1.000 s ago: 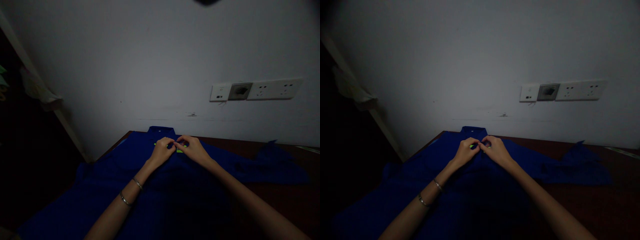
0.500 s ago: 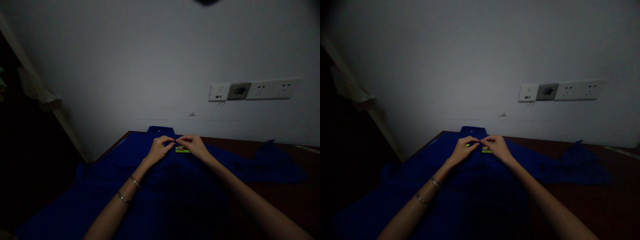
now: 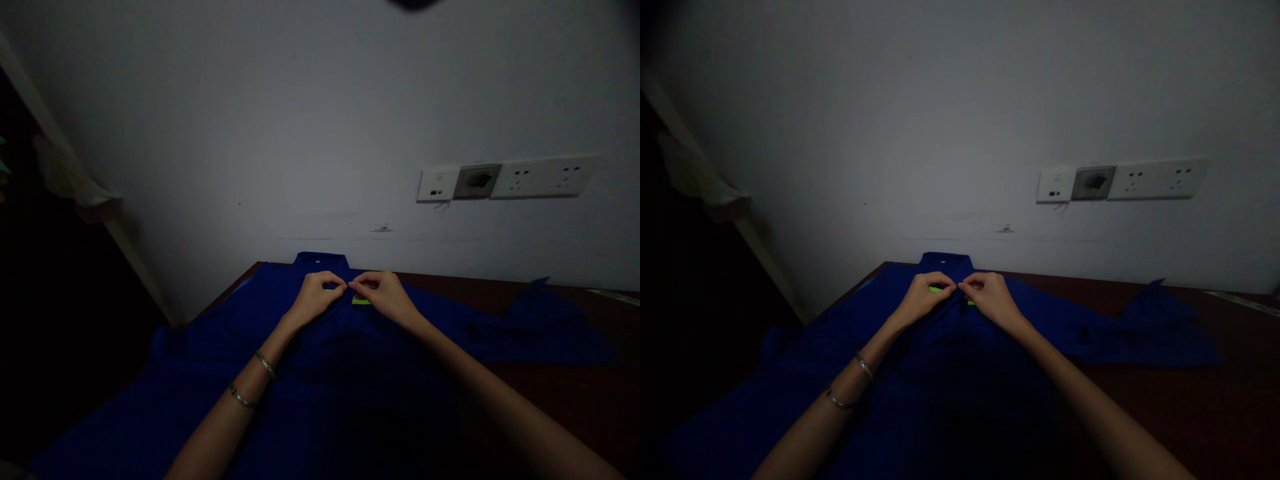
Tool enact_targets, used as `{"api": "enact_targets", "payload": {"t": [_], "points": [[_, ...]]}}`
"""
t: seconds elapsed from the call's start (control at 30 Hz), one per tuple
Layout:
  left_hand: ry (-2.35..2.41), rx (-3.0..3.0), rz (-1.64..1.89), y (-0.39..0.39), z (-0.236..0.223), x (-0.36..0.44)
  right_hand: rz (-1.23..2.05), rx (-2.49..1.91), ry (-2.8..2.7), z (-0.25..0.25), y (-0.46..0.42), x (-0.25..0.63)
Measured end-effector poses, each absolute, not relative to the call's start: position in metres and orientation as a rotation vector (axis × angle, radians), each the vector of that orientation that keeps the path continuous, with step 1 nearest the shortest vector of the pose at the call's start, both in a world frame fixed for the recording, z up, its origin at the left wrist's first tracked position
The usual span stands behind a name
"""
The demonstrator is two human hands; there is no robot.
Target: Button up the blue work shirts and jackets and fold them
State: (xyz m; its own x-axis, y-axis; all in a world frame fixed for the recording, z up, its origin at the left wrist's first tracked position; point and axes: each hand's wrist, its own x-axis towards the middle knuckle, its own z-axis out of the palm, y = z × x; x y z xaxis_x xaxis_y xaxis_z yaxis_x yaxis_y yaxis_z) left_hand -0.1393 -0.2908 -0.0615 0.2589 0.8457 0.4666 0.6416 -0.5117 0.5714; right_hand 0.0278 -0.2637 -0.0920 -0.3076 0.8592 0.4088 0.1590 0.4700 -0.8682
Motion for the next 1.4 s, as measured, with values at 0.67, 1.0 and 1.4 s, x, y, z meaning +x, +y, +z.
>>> {"api": "enact_targets", "payload": {"t": [0.67,1.0,1.4], "points": [[1.412,2.552,0.894,-0.291,-0.063,-0.143,0.662,-0.9,-1.931,-0.1,-0.262,0.024],[1.339,2.299,0.995,-0.285,-0.067,-0.147,1.139,-0.816,-1.733,-0.105,-0.257,0.024],[1.258,1.97,0.806,-0.277,-0.069,-0.162,0.873,-0.88,-1.948,-0.1,-0.262,0.023]]}}
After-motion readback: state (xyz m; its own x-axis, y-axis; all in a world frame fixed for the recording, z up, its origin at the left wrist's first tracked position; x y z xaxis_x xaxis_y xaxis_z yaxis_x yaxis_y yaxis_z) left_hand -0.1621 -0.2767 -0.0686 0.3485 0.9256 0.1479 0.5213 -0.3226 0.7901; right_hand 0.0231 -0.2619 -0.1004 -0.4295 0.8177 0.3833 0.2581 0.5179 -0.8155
